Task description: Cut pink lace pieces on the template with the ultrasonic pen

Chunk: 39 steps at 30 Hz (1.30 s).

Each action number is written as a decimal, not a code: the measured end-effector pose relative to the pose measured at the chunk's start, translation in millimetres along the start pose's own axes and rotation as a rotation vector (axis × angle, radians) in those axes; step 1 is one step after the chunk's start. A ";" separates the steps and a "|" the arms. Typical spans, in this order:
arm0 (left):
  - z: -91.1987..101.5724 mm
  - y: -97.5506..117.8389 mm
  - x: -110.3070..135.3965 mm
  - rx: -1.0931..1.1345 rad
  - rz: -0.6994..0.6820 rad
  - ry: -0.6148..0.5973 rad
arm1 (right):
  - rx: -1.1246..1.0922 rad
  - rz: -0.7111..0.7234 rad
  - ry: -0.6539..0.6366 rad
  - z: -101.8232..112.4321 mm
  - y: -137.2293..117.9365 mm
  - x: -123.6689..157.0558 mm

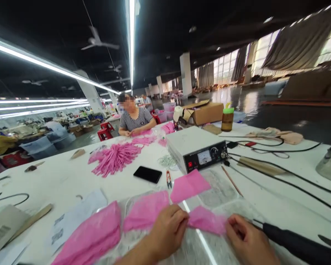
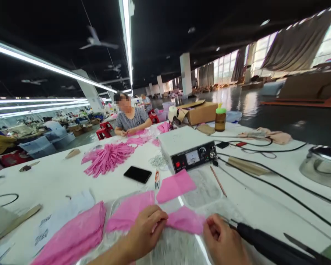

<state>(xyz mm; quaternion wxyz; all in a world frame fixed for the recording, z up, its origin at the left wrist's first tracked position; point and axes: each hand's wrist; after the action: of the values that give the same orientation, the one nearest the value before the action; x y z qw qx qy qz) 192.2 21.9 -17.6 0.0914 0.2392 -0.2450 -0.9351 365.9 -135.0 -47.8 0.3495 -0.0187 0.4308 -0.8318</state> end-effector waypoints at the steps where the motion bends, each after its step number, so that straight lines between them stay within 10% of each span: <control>1: 0.1 4.3 7.7 0.032 -0.019 -0.049 | 0.012 -0.013 -0.029 3.7 0.7 -0.1; 8: 5.1 13.3 38.0 0.064 -0.072 -0.203 | 0.061 -0.059 -0.124 14.9 5.1 -0.1; 20: -12.5 -11.5 -11.5 -0.066 0.105 -0.081 | 0.051 -0.060 -0.074 15.9 -1.8 2.8; 34: 21.4 41.5 68.0 -0.077 -0.223 -0.231 | 0.319 0.033 -0.374 40.0 40.9 27.1; 39: 27.5 46.6 77.7 -0.026 -0.186 -0.332 | 0.369 0.122 -0.174 45.6 38.3 37.3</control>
<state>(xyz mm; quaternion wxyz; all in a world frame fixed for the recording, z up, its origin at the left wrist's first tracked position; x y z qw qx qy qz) 113.7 -29.4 -4.5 -0.0340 0.1020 -0.2216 -0.9692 374.5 -204.2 -57.1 0.4325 0.0001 0.2397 -0.8692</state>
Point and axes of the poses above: each hand's wrist, its own x-axis away from the middle knuckle, its own z-axis out of the back of the hand, y = z × x, and after that the axes turned 12 degrees about x, right-handed
